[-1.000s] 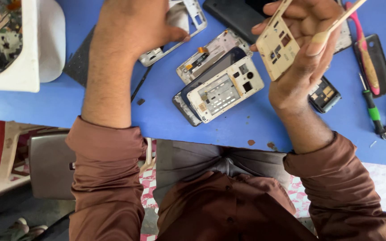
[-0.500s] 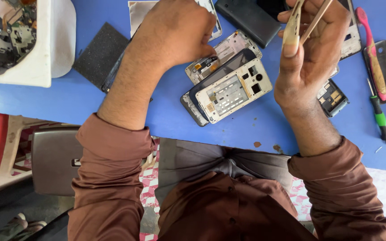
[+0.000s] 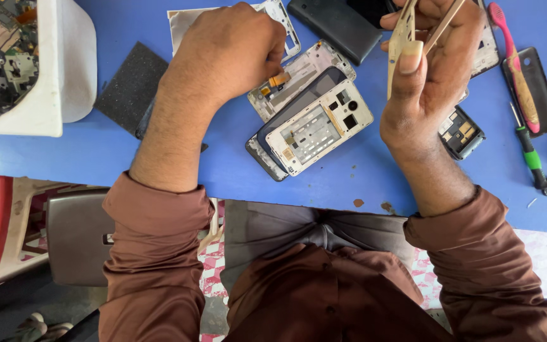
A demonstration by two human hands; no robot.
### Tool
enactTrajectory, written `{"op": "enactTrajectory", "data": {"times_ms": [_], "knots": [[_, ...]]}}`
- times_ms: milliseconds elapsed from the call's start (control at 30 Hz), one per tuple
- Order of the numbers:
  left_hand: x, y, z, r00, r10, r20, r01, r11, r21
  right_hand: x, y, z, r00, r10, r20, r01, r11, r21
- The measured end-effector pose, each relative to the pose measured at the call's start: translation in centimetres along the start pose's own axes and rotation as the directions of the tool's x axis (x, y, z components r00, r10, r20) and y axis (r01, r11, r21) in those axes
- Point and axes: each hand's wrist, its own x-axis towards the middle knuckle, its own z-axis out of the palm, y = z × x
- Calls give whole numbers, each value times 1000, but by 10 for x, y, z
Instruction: The person disassembles multiple smartphones on a blue workbench. They remove back covers, separate frames, and extract internal components such as batteries and circuit boards. The person handles each phone one at a time, placing removed parts on the table.
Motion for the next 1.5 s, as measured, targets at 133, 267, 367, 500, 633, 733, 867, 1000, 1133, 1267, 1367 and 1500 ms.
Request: {"op": "enactTrajectory", "data": {"times_ms": [133, 267, 367, 500, 633, 733, 867, 1000, 1133, 1267, 1367, 1500], "knots": [[-3, -3, -4, 998, 50, -45, -51, 999, -10, -1, 0, 3, 1000, -20, 9, 20, 1000, 19], [-7, -9, -8, 993, 81, -91, -87, 994, -71, -3, 1, 1, 1000, -17, 20, 17, 1000, 0], [-10, -16, -11, 981, 98, -167, -115, 989, -95, -3, 4, -1, 999, -27, 35, 28, 999, -41], [-15, -19, -20, 980, 46, -192, -53, 998, -29, 5, 12, 0, 997, -52, 64, 63, 980, -189], [-29, -11, -37, 952, 174, -251, -167, 985, 46, 8, 8, 0, 990, -89, 109, 116, 956, -269], [-47, 10, -40, 965, 206, -164, -187, 974, 126, 7, 0, -2, 987, -111, 117, 139, 951, -276], [-64, 37, -27, 962, 219, -164, -194, 969, 156, 7, 0, -4, 989, -127, 77, 141, 963, -230], [-63, 42, -12, 959, 175, -222, -155, 982, 106, 7, 6, -3, 989, -137, 55, 146, 963, -226], [-52, 41, 1, 944, 155, -291, -164, 986, -6, 6, 5, -1, 988, -141, 54, 149, 968, -201], [-44, 36, 6, 955, 99, -279, -142, 980, -141, 6, 1, -2, 990, -132, 40, 137, 978, -158], [-41, 31, 8, 940, 124, -318, -190, 964, -185, 8, 1, -2, 987, -156, 35, 160, 977, -142], [-38, 25, 12, 951, 99, -294, -167, 962, -215, 7, -2, -6, 981, -175, 84, 189, 961, -201]]}}
